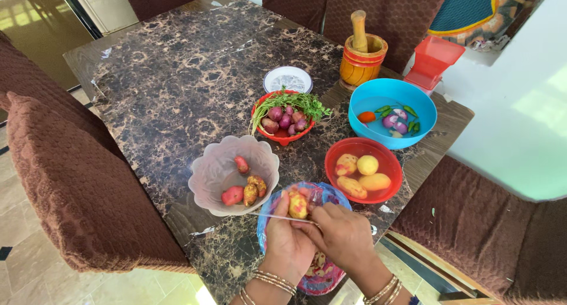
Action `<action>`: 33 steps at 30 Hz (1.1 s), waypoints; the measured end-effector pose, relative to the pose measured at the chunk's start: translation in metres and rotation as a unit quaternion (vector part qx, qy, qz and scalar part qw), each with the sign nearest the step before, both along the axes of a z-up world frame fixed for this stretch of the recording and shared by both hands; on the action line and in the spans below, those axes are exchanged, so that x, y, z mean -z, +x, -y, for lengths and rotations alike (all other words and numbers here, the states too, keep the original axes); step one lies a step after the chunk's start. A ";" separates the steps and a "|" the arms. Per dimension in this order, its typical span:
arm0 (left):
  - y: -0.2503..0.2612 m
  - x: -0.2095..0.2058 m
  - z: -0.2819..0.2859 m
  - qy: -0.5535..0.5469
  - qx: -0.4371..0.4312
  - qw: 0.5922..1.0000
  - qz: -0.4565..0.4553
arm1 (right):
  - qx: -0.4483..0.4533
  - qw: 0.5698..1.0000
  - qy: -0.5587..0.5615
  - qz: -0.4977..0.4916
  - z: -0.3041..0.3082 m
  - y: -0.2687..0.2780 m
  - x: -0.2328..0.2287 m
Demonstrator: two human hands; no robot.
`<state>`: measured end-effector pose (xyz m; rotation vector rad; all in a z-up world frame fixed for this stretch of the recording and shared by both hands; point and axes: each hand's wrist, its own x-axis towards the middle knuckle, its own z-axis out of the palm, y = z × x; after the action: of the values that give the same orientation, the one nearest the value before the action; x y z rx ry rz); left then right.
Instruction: The person peels potatoes by holding them by hand and cutting away the skins using a knife.
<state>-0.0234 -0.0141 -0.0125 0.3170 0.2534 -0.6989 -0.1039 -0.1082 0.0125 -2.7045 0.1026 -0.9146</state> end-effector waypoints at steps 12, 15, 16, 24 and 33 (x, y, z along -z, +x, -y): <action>0.014 0.019 -0.001 -0.037 0.063 0.997 0.006 | 0.034 0.997 -0.019 -0.066 -0.003 0.013 0.003; 0.014 0.026 0.000 -0.031 0.028 0.999 -0.026 | 0.006 0.999 -0.025 -0.021 -0.004 0.012 0.008; 0.015 0.023 -0.001 -0.030 0.028 0.999 -0.025 | 0.006 0.999 -0.024 -0.020 -0.005 0.014 0.006; 0.011 -0.001 -0.007 0.040 0.132 0.988 -0.074 | 0.021 0.996 0.072 -0.038 -0.003 0.017 -0.006; 0.021 0.020 -0.014 0.044 0.165 0.983 -0.060 | 0.060 0.995 0.078 -0.023 -0.015 -0.001 0.014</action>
<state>-0.0021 -0.0002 -0.0323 0.4073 0.3519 -1.0389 -0.1053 -0.0933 -0.0012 -2.5982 0.3338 -0.8397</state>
